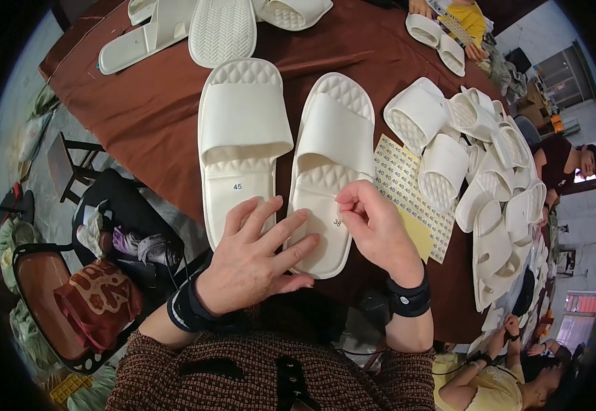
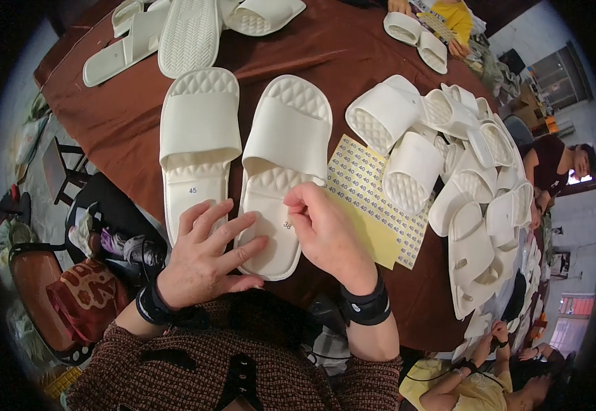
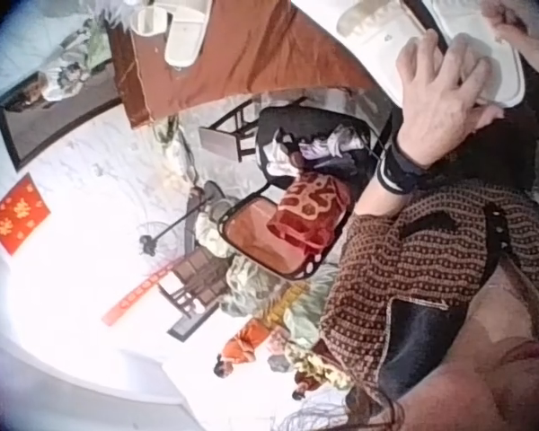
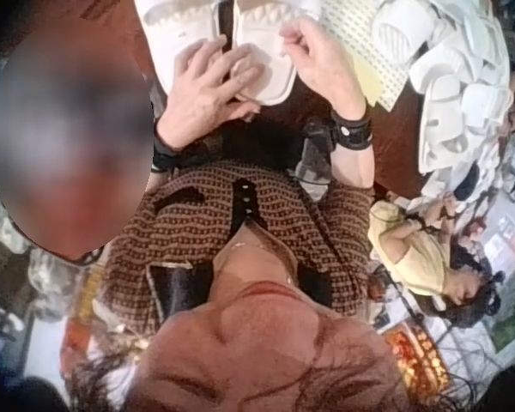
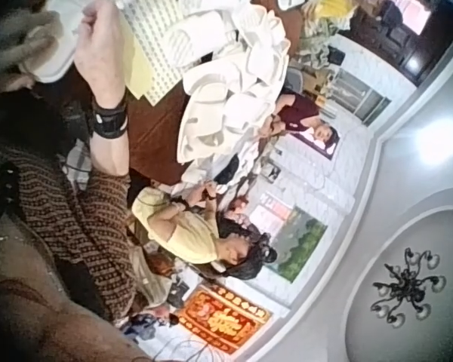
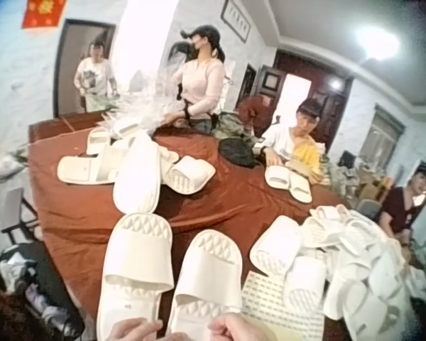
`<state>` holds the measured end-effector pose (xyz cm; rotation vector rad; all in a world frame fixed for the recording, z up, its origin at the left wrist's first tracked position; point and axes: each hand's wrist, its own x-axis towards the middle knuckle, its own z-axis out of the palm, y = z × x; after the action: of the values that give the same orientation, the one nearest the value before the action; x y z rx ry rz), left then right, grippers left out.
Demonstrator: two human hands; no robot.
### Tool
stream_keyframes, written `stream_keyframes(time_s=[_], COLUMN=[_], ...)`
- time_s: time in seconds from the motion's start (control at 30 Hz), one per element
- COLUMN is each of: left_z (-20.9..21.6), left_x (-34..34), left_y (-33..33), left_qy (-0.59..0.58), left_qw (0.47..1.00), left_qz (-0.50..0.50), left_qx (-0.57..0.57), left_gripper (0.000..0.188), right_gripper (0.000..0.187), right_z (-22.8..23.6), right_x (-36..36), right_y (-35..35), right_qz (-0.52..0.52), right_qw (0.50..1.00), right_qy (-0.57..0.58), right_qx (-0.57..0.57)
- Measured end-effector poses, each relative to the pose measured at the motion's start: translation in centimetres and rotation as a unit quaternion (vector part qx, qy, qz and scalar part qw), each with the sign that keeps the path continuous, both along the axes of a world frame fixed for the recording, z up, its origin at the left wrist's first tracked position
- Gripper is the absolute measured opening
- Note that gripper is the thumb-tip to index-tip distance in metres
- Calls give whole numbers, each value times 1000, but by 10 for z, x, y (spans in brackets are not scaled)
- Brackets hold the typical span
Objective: Applying size labels and inspecting slippers in a manufacturing workshop.
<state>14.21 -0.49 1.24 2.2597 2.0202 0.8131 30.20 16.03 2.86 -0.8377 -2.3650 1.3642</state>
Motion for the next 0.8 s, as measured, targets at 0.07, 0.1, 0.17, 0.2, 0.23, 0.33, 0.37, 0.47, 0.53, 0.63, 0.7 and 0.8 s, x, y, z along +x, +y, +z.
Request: stream_keyframes(time_s=[0.07,0.1,0.17,0.2,0.23,0.33,0.37,0.47,0.53,0.63,0.7,0.8], left_z=[1,2,3,4,11,5,7,2,9,11,12,11], left_x=[-1,-3,-1,1,7,10,8,6,8,11,11,10], left_y=[-1,-1,4,5,11,9,3,-5,-2,2,2,3], left_qy=[6,10,12,11,8,23,33,64,50,59,58,63], left_qw=[1000,1000,1000,1000,1000,999,999,998,997,996,997,996], left_qz=[1,2,-9,-11,-25,-22,-9,-6,-42,-54,-50,-51], left_qx=[0,0,7,6,3,-1,-7,2,29,28,26,28], left_gripper=[58,57,57,56,52,54,53,57,56,56,57,58], right_gripper=[14,14,13,13,13,10,9,13,15,15,16,16], right_z=[-2,-4,-2,-2,5,-14,-17,-21,-21,-19,-21,-27], right_x=[-3,-4,0,0,8,9,1,-3,1,6,3,-2], right_y=[-1,-1,0,-4,-4,-4,-7,-10,-11,-12,-14,-15], right_qz=[-1,-1,-25,-18,-28,-19,-13,27,17,-3,-15,-25], right_qw=[1000,1000,1000,998,993,984,987,985,986,978,978,978], right_qy=[10,9,11,9,3,65,73,57,40,64,63,53], right_qx=[0,-7,6,53,117,162,145,163,159,196,199,200])
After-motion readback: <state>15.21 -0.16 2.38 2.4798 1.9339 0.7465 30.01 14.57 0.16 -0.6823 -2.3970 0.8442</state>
